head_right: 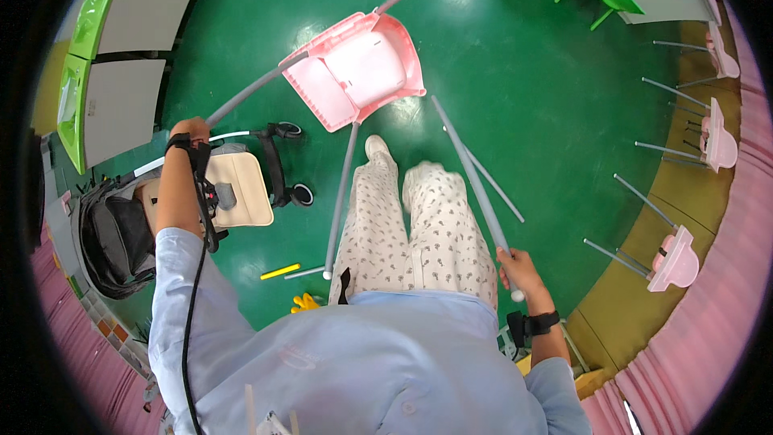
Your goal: The person assembles a pink chair by inserting gray metal legs into the base and then lifting the completed assembly.
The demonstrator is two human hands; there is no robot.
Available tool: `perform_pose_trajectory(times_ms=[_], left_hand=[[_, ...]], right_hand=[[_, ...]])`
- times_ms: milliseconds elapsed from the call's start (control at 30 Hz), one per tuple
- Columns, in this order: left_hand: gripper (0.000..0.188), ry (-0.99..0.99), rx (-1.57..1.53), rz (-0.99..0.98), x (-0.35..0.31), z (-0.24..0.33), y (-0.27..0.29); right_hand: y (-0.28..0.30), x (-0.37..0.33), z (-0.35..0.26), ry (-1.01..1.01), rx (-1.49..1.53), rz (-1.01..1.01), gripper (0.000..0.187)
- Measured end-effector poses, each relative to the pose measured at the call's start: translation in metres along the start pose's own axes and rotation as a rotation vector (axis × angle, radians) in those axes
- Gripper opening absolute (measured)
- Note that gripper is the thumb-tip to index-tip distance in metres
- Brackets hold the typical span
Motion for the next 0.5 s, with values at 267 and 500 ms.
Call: perform_pose_trajectory(times_ms=[267,500], left_hand=[[0.020,-0.025,0.224,0.383,0.055,-0.043,0.022],[0.016,0.064,0.335,0.589,0.055,-0.038,0.025]], right_hand=[[0.008,-0.015,-0.035,-0.047,-0.006,-0.101,0.033],[0.016,-0.015,-0.051,-0.107,0.161,-0.175,0.036]])
Point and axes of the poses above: each hand's wrist, its own x-axis towards the middle knuckle, its own y-axis out of the back of the hand, z = x × y, the point moved 4 cm from there along x, towards the middle knuckle, and after that the axes turned 2 degrees about x, right-handed, at the moved point
